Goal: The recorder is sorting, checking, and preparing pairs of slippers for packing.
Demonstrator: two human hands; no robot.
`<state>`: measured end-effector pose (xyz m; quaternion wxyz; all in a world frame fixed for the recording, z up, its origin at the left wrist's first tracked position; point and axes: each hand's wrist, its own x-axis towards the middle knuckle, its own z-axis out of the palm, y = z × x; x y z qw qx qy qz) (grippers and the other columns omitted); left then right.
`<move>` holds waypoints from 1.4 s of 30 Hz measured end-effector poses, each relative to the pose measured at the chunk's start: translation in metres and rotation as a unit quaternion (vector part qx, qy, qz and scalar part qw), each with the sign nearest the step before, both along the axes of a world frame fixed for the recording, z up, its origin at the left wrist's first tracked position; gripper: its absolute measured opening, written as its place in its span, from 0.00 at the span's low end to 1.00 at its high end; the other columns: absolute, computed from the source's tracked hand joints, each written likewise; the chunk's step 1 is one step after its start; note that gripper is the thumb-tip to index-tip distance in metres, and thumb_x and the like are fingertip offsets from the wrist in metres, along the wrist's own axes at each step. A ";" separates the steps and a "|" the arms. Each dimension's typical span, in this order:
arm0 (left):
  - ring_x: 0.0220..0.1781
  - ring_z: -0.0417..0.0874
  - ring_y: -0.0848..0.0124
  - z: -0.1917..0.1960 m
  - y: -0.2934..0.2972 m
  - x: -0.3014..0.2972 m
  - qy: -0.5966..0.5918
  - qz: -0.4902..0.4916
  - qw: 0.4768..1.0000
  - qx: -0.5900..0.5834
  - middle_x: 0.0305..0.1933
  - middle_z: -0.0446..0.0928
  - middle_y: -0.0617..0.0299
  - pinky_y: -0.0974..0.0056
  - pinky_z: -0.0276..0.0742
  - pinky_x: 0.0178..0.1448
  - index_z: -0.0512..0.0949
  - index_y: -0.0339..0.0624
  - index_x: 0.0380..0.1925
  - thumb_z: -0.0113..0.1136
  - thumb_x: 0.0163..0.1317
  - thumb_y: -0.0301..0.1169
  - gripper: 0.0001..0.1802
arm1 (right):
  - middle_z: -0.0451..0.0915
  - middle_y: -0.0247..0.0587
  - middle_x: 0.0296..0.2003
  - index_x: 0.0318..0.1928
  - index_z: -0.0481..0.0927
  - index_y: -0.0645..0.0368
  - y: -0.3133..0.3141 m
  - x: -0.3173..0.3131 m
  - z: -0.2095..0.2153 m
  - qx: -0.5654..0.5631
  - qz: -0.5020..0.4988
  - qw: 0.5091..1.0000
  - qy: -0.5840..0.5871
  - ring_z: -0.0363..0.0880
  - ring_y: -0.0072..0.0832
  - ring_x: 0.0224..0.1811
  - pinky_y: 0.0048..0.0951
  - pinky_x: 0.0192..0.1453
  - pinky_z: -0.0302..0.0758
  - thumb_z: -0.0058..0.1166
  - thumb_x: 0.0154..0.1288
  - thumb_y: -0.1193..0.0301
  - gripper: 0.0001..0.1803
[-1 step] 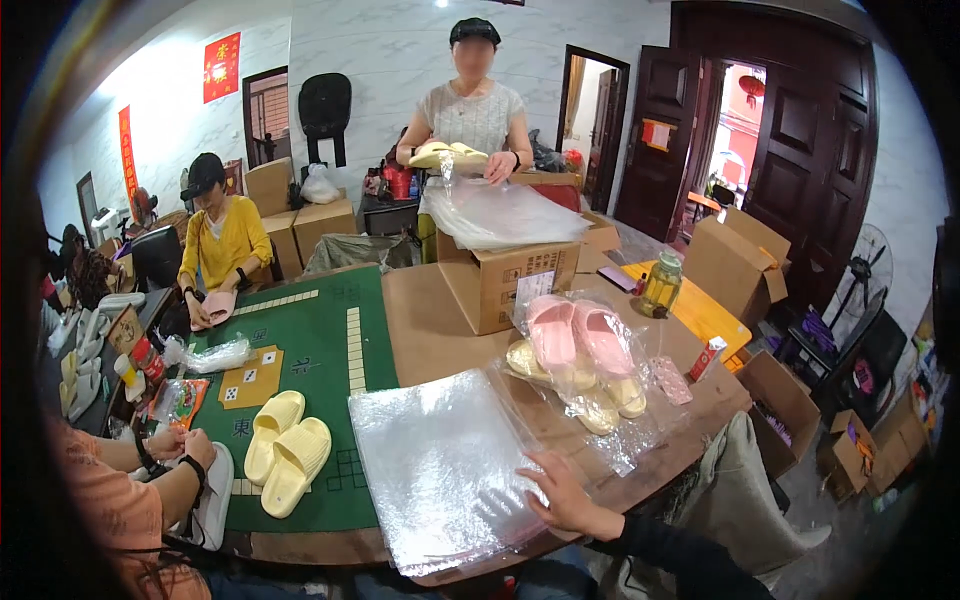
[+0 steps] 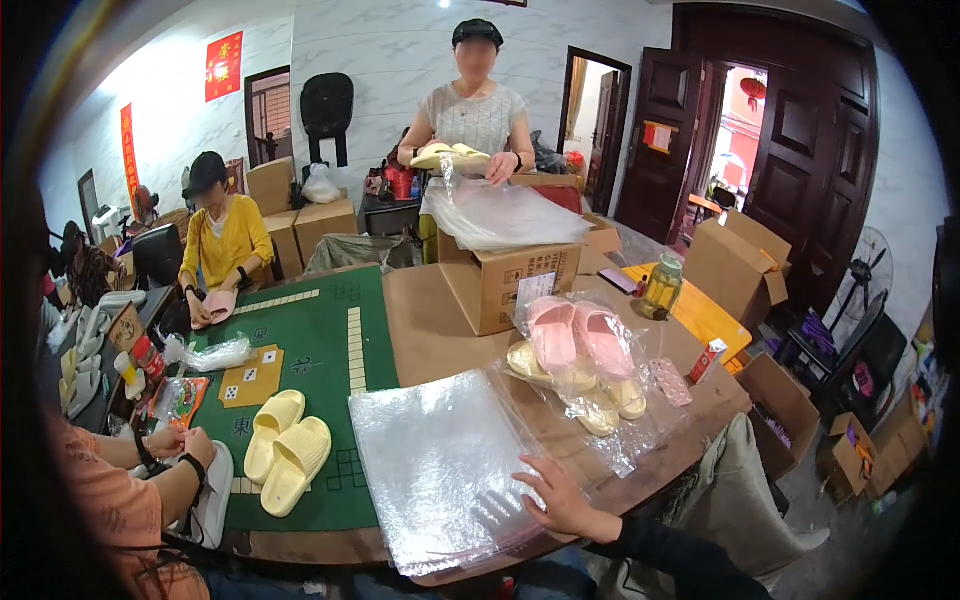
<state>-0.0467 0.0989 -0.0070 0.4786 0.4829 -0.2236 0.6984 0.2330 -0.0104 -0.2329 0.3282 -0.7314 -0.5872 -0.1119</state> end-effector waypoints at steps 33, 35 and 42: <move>0.56 0.75 0.60 -0.005 -0.012 0.019 -0.108 0.062 0.991 0.054 0.53 0.75 0.48 0.50 0.70 0.62 0.74 0.30 0.52 0.51 0.68 0.29 0.16 | 0.54 0.51 0.70 0.70 0.56 0.54 0.030 -0.041 -0.074 -0.173 0.169 0.970 0.036 0.56 0.48 0.70 0.48 0.69 0.57 0.50 0.66 0.65 0.34; 0.56 0.75 0.60 -0.005 -0.011 0.020 -0.116 0.065 0.989 0.059 0.53 0.75 0.48 0.50 0.70 0.62 0.74 0.30 0.52 0.51 0.68 0.29 0.16 | 0.54 0.51 0.70 0.70 0.56 0.54 0.031 -0.043 -0.077 -0.185 0.169 0.967 0.040 0.56 0.48 0.70 0.48 0.69 0.58 0.50 0.66 0.65 0.34; 0.56 0.75 0.60 -0.006 -0.013 0.026 -0.143 0.072 0.985 0.070 0.53 0.75 0.48 0.50 0.70 0.61 0.74 0.31 0.52 0.51 0.68 0.29 0.16 | 0.53 0.51 0.71 0.71 0.53 0.53 0.027 -0.045 -0.094 -0.205 0.183 0.961 0.021 0.56 0.48 0.71 0.51 0.69 0.58 0.49 0.66 0.66 0.35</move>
